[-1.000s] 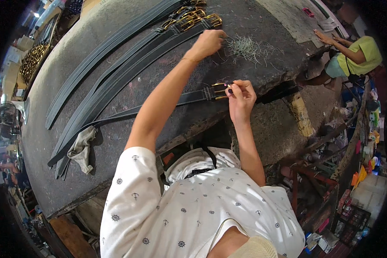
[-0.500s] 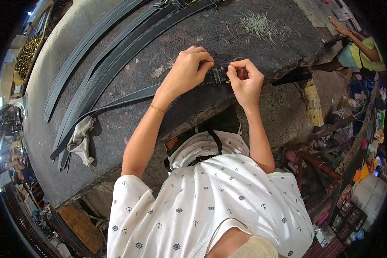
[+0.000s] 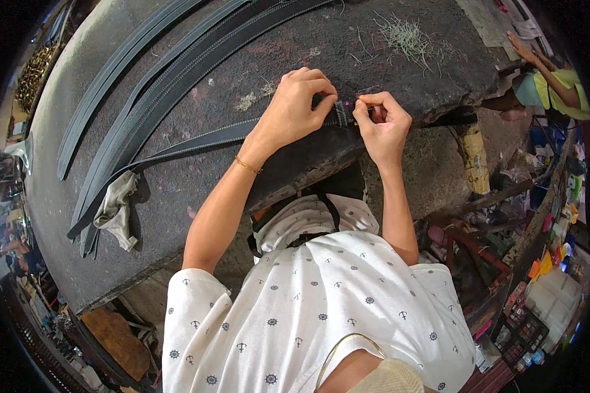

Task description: Applying finish to leather belts and cleaning the buckles.

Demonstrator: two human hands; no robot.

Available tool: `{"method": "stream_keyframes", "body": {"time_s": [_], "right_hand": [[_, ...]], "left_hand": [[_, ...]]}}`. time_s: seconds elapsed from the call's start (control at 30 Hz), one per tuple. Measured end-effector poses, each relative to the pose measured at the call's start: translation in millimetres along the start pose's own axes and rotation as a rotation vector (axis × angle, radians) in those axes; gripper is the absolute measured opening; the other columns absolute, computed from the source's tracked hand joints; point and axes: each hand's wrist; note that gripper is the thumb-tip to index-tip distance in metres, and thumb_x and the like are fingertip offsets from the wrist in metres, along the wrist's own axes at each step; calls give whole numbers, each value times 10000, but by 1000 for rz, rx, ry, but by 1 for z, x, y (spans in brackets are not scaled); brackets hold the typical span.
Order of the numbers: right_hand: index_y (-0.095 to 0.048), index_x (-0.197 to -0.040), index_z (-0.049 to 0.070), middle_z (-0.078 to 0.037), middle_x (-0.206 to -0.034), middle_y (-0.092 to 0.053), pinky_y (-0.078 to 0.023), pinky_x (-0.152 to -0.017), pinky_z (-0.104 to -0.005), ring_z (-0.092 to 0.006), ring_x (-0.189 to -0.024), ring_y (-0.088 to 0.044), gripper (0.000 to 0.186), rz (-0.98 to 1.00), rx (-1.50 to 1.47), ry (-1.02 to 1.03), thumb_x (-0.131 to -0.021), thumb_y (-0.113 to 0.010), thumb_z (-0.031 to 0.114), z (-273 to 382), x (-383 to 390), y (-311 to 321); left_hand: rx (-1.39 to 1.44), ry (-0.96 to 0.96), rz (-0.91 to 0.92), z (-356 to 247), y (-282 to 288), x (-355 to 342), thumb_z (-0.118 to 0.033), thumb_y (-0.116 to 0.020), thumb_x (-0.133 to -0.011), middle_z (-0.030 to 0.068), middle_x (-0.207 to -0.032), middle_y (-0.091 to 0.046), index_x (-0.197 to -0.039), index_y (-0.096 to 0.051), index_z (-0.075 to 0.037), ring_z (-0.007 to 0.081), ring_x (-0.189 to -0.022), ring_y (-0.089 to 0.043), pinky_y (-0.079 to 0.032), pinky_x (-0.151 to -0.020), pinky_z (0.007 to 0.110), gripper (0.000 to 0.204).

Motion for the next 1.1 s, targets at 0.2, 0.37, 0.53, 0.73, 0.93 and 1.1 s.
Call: {"method": "stream_keyframes", "body": {"time_s": [0.2,0.37,0.53,0.73,0.93,1.1], "right_hand": [[-664,-813,-1,-11,-668,-557,-352,-502,-247,-62,-560,-405,79,4,38,30,-766,-725,-19,3,-1,0],[-661,-805,4,-16,-679,-573,-362,-503,-253,-71,-559,-413,83,-2,56,40,-758,-724,-21,3,0,-1],[-654,-795,1,-18,-687,-583,-369,-507,-252,-68,-560,-421,85,-12,42,50,-753,-722,-27,6,-2,-3],[-654,-821,-7,0,-717,-607,-395,-530,-225,-40,-600,-466,58,-59,-78,-29,-807,-710,-17,3,0,1],[-660,-957,-3,-3,-837,-627,-437,-607,-211,-39,-689,-513,65,-245,-294,29,-898,-680,15,-7,6,6],[-663,-958,0,-2,-842,-628,-446,-639,-221,-48,-728,-519,73,-238,-340,-77,-902,-686,41,-12,4,5]], "left_hand": [[-5,-28,3,-1,0,0,-107,-697,-844,113,-948,-679,-891,-719,3,288,-912,-625,-504,-802,394,122],[3,-32,2,-1,0,0,-98,-699,-838,118,-943,-678,-883,-719,-1,297,-895,-623,-501,-808,398,109],[7,-40,3,-2,3,0,-82,-694,-843,114,-937,-677,-899,-725,5,280,-893,-635,-507,-782,381,108],[93,60,-26,-7,10,-11,-69,-682,-848,118,-945,-688,-921,-725,17,275,-851,-672,-508,-758,349,121],[69,-43,29,10,-26,-108,-140,-709,-855,140,-931,-711,-920,-736,11,244,-843,-692,-531,-746,341,167],[-21,-26,151,29,-49,-183,-235,-737,-853,165,-981,-707,-965,-735,-6,285,-898,-692,-534,-774,364,255]]}}
Point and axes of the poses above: each hand's wrist, its own x-axis away from the middle knuckle, its own y-axis out of the back of the hand, z = x × y
